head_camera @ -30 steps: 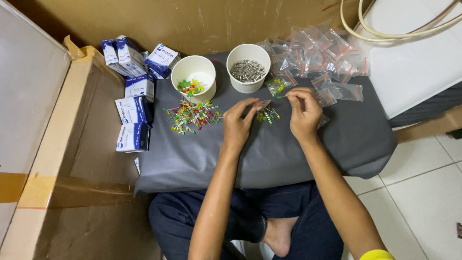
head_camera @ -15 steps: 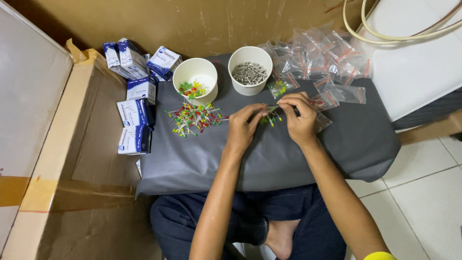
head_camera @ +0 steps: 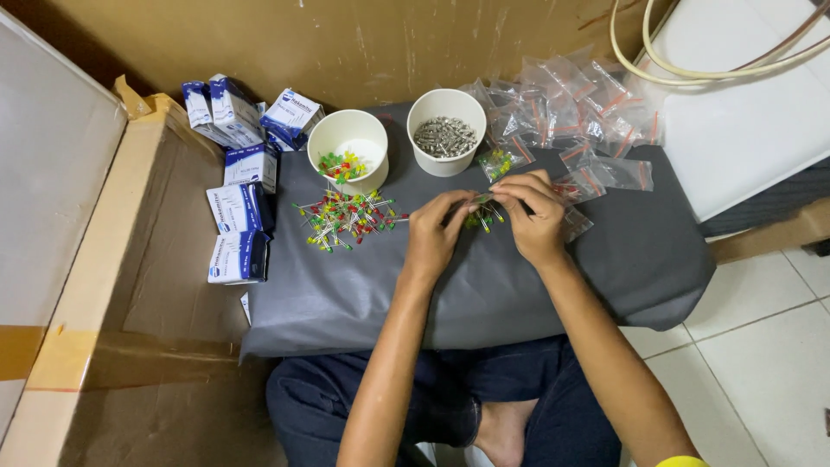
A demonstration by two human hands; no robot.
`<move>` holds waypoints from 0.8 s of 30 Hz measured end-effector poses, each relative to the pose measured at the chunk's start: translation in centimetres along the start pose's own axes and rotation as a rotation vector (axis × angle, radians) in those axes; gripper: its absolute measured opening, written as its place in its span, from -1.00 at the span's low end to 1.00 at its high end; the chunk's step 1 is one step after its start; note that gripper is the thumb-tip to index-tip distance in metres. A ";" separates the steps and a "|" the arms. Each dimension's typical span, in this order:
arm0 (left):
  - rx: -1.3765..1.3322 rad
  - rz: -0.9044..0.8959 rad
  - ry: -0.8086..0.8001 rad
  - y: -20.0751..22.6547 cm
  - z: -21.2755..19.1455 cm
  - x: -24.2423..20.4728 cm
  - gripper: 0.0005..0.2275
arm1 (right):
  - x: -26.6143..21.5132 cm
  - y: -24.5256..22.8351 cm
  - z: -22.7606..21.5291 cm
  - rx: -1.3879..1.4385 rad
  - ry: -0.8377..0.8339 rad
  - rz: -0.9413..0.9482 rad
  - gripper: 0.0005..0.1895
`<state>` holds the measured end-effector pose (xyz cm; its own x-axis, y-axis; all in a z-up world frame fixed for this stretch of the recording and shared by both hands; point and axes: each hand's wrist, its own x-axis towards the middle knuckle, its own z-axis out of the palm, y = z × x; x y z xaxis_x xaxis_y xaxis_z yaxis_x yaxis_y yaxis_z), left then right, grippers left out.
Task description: The person sorts small LED components and metal pins into a plastic bag, picking items from two white bowls and a pile on the work surface.
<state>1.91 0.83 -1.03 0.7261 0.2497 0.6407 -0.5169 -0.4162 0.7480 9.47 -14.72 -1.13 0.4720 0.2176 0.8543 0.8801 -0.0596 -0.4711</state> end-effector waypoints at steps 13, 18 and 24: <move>-0.019 0.016 0.035 -0.4 0.3 0.0 -0.89 | -0.5 0.3 0.4 0.007 -0.113 0.083 -0.81; -0.001 -0.028 0.060 0.5 0.0 0.2 -0.92 | -0.3 0.2 0.3 0.005 -0.120 0.089 -0.67; 0.017 -0.074 0.135 -0.2 0.4 0.0 -0.91 | -1.0 1.5 0.3 -0.141 -0.098 0.135 -0.79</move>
